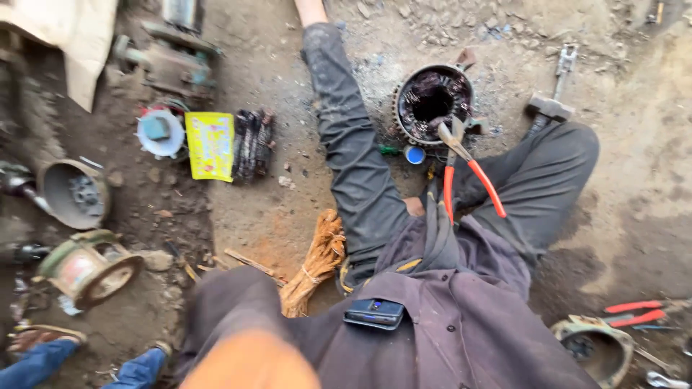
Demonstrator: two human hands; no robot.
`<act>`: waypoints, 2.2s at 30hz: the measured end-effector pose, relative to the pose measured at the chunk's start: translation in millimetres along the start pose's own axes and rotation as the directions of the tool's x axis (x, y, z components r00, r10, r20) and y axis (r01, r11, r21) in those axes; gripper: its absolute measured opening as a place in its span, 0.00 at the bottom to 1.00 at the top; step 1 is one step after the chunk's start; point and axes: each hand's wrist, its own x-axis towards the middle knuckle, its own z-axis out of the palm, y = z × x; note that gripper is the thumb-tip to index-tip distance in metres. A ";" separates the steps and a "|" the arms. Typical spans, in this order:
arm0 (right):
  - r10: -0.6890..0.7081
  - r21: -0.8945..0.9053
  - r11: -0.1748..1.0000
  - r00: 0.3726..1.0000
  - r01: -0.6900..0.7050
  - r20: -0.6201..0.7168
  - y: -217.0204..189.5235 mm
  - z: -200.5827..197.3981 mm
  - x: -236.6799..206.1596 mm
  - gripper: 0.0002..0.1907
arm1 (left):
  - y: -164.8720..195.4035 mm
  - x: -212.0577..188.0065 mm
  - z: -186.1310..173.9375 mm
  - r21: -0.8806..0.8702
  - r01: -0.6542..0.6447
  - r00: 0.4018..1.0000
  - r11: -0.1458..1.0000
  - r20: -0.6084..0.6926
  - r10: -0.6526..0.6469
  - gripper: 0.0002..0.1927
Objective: The person sits on the ground and uses pliers to pull and remove copper wire from the slots of a motor stator. The person repeatedly reaches into the stator, grips sections of wire, and pulls them out, leaving the stator partially stripped.
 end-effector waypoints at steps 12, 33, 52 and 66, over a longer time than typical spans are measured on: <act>0.061 -0.041 0.998 0.991 -0.057 0.118 52.7 48.6 19.6 0.29 | -256.2 -207.5 75.8 0.223 0.969 0.191 0.106 -0.401 -0.896 0.26; 0.233 0.273 -0.067 0.251 -0.960 0.940 108.6 162.7 -28.4 0.30 | -313.6 -283.1 97.3 -0.012 0.997 0.073 0.077 -0.225 -0.972 0.19; 0.615 -0.375 0.328 -0.105 -0.867 0.782 189.5 138.2 38.9 0.18 | -322.1 -267.0 115.1 0.237 0.969 0.092 0.071 -0.078 -0.993 0.27; 0.631 -0.385 0.349 -0.090 -0.855 0.771 172.2 130.5 52.5 0.21 | -334.5 -227.5 126.4 0.616 0.745 0.002 0.256 0.382 -0.924 0.28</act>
